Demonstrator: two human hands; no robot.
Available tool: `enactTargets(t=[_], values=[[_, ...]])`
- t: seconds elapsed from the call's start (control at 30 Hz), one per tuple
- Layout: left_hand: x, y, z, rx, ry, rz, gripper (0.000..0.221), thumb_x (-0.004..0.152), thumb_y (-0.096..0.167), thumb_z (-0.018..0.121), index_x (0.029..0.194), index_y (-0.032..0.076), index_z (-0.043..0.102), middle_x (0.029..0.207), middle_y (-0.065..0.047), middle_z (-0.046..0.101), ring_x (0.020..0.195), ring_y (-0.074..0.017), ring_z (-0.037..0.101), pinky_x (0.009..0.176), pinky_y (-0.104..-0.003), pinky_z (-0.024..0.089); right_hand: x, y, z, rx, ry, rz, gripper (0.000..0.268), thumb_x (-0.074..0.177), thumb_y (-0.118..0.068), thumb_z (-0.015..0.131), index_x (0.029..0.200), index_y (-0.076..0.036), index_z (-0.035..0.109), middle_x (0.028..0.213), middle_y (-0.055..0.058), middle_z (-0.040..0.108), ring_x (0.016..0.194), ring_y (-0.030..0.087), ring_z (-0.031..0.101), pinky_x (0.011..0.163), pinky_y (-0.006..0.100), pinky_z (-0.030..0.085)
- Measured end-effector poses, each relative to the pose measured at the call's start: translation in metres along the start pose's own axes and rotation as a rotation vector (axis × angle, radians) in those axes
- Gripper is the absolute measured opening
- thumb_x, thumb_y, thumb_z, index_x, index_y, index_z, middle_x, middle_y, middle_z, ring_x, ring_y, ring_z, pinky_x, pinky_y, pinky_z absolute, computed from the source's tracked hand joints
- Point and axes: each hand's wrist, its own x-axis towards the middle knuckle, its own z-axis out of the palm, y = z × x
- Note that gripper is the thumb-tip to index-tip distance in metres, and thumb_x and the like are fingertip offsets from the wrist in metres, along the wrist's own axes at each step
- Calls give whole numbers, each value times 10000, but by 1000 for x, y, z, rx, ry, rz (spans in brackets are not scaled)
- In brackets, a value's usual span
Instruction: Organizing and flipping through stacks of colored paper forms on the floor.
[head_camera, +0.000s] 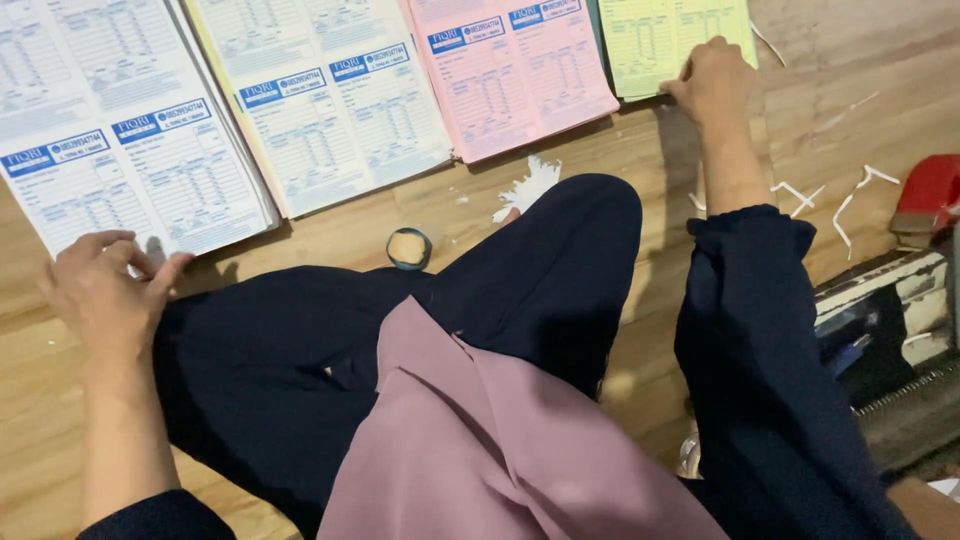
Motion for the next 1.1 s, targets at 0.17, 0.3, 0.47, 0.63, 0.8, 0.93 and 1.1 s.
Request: enactTargets(t=[0.17,0.3,0.47,0.63,0.8,0.93,1.1], values=[[17,26,-22,-163,-299,-107,953,506,295,763,1360,94,390,1381,-183,375,1249,-416,293,929,-690,116,-17,0,6,-31,-130,-89,838,689,-342,775,1341,-83,317,1342,168,276,1072,366,401,712,496,481],[2,-2,15,-12,-229,43,697,576,265,769,1221,98,565,1391,-152,467,1309,-380,362,991,-671,133,-23,14,37,-5,196,-195,577,630,-235,829,1078,-36,524,1181,158,478,1033,302,441,634,389,488],[-8,-19,29,100,-111,114,29,1006,291,668,1001,310,688,1157,52,687,1101,-193,632,1080,-535,207,-18,32,33,246,-11,-132,129,907,-89,655,788,-112,699,709,63,638,583,196,573,485,276,474],[-4,-9,12,193,-148,42,14,938,296,679,928,303,673,992,95,667,969,-138,614,1060,-366,273,-2,66,58,387,169,-49,406,820,-332,831,724,-73,534,706,80,535,663,247,460,539,381,354],[-7,-15,22,46,-137,-19,227,875,443,751,879,240,648,966,65,670,926,-125,615,986,-333,244,-1,59,42,428,147,20,670,747,-573,908,618,-81,471,610,37,430,573,192,360,451,356,243],[-7,-22,19,-106,-202,-8,232,938,334,708,863,119,664,926,-16,634,856,-217,596,810,-390,365,-6,50,10,709,-292,52,316,887,-211,728,650,-64,581,628,24,428,612,170,341,516,332,263],[-11,-29,30,-114,-304,-219,404,896,458,715,825,76,607,731,-127,617,688,-333,586,539,-386,409,5,78,37,962,-119,127,420,890,-69,731,600,-90,428,648,-37,343,632,93,345,508,288,262]])
